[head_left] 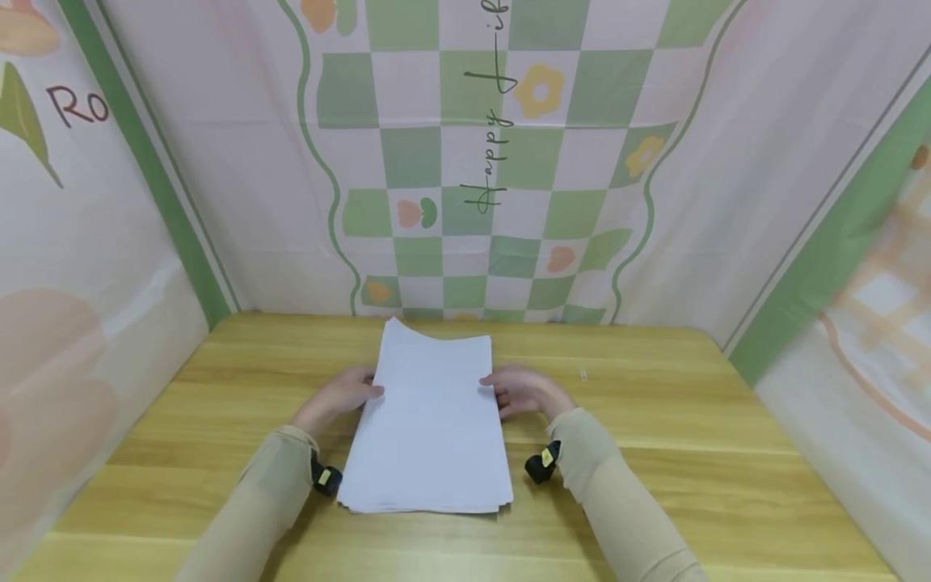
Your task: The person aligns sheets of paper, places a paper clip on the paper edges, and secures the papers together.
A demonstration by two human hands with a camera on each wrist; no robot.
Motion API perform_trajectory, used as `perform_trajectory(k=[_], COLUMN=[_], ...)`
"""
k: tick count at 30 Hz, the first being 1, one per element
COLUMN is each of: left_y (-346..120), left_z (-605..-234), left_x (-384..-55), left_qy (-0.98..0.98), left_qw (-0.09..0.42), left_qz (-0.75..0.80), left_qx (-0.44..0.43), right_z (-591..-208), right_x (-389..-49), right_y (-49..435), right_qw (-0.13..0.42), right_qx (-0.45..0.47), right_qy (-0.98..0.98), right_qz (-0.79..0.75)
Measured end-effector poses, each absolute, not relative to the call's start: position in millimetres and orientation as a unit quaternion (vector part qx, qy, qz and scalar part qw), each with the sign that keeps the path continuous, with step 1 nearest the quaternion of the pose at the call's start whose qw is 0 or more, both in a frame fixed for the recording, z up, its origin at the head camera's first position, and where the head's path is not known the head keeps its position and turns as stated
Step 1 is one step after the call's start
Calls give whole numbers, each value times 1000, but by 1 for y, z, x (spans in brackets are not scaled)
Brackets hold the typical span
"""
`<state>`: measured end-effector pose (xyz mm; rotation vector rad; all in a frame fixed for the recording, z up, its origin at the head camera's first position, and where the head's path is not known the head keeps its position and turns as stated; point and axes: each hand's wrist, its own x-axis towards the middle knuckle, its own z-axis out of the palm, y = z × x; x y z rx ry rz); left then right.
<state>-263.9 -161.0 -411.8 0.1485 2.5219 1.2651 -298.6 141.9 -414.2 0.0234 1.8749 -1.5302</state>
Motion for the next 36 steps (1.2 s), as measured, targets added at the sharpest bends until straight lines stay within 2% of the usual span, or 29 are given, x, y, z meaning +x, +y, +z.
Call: perform_trajectory(k=[11, 24, 36], left_y=[-160, -160, -161], left_z=[-416, -412, -412], left_x=[-263, -260, -260], left_qy=[860, 846, 841], left_qw=[158, 148, 144], left_qz=[480, 507, 517], left_qx=[74, 76, 70], right_z=[-416, -414, -413], right_x=[-298, -291, -288], right_y=[145, 137, 135], right_qw=[348, 270, 252], right_qx=[-11, 6, 13], right_qy=[721, 781, 792], right_qz=[-600, -562, -556])
